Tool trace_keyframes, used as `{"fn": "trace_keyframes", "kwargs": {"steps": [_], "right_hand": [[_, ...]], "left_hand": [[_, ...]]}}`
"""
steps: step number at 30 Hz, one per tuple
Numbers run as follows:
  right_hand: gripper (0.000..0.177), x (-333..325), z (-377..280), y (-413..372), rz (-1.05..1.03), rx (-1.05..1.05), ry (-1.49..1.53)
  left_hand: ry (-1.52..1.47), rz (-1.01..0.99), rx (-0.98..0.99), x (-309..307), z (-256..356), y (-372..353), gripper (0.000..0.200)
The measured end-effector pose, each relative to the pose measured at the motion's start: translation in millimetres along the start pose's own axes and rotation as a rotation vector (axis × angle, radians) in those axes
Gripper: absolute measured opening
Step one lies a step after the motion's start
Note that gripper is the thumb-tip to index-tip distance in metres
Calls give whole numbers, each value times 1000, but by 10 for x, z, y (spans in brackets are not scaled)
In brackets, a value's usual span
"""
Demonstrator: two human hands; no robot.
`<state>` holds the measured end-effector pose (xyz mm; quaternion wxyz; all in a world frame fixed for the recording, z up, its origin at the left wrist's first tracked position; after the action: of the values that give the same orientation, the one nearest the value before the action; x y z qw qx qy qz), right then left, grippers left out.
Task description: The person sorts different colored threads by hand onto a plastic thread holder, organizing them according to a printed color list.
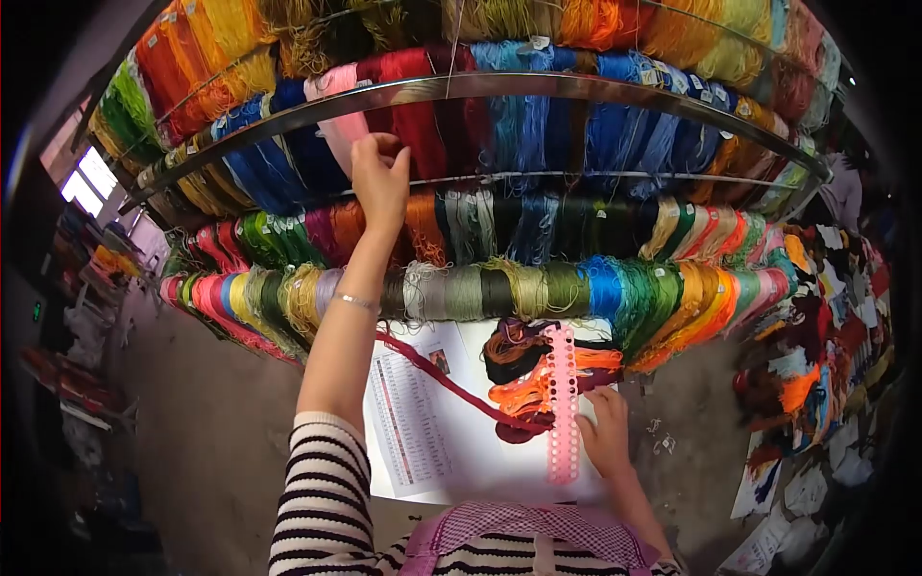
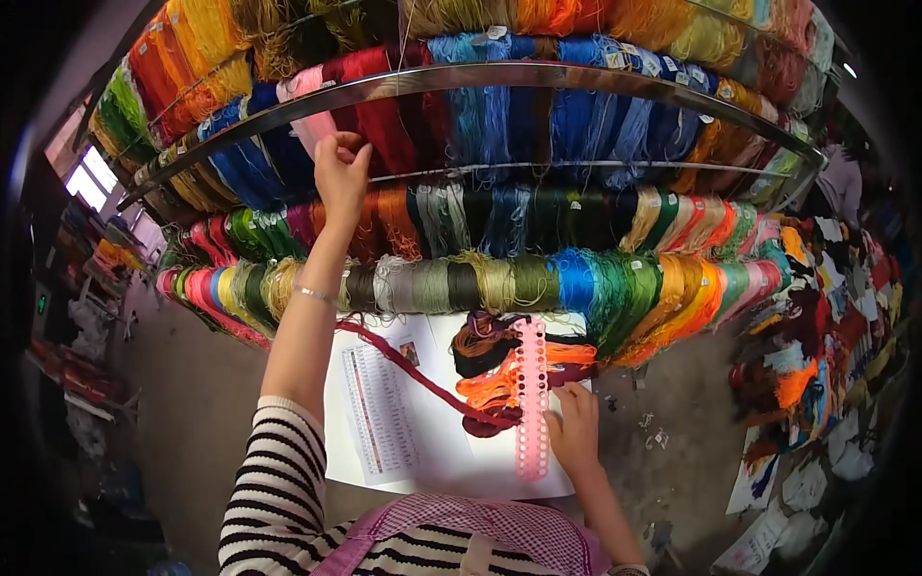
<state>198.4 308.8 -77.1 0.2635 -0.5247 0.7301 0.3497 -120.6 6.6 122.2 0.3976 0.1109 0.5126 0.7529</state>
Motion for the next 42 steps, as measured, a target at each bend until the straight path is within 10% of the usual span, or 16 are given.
{"fn": "trace_keyframes", "kwargs": {"steps": [20,28,30,33,36,42], "right_hand": [[23,-63,-201,158,-6,-65,11],[19,46,-366,233,-88,-153,162],[22,28,-414,307,-130,-102,235],[30,31,-534,527,-222,120,640],[40,-47,-843,654,-344,292,1325],[18,-147,-472,344,-396,418,1193]], "left_hand": [[-84,-9,117,217,-412,268,18],[-880,-176,-355,164,-23,24,18],[-729,-286,-347,82,202,-283,17],[-530,-424,198,-19,965,-1217,10],[-745,-826,81,-138,1535,-2336,10],[-746,-938,128,-359,1780,-2809,12]]}}
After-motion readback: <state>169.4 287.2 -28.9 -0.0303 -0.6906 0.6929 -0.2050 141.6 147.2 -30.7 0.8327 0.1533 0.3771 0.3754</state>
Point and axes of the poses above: each hand's wrist, its own y-axis towards the middle knuckle, its own x-axis out of the palm, z = x × y, the point moved 6 cm from there along y, towards the middle knuckle, and after that the axes turned 10 degrees about x, right-handed, at the moved point
